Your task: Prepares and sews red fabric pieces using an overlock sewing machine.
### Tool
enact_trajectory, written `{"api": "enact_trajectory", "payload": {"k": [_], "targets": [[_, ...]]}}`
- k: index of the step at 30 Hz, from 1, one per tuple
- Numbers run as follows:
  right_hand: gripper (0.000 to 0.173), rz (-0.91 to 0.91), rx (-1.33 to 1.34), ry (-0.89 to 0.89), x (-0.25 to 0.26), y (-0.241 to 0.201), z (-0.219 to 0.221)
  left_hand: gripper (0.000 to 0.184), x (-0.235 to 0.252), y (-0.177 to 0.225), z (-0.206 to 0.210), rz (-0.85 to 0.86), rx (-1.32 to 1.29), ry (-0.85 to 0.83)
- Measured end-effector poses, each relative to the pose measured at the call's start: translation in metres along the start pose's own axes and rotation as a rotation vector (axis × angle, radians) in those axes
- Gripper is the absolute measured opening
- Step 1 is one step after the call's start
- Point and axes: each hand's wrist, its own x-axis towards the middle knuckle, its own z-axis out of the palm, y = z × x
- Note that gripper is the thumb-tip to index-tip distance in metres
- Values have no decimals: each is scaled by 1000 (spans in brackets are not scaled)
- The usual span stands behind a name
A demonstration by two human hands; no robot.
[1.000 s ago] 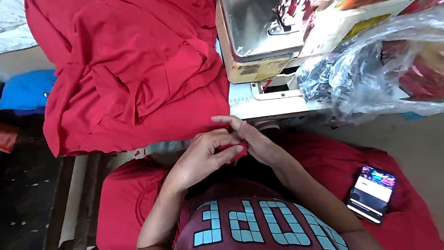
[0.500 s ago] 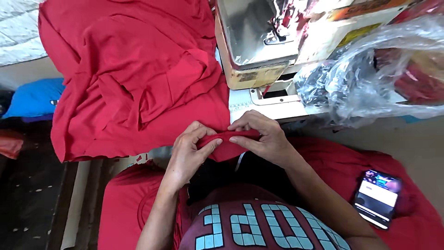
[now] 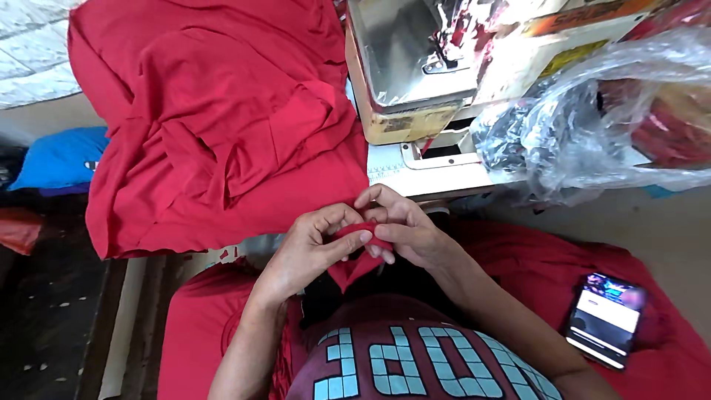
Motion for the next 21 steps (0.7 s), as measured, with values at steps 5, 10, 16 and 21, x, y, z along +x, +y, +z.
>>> {"api": "enact_trajectory", "payload": {"k": [5,10,16,21], "targets": [[37,-135,-425,123,2,-12,-8,14,-7,-3,-4,-30,203,176],[15,-335,-943,165,2,-17,-12,36,-10,-9,-3,-9,305,269],[9,-426,-1157,214,4,-14,-10,17,-8,-10,0,76,521,275],[9,-468,-1246,219,4,-13,-8,15,-7,-15,3,93,563,268]]}}
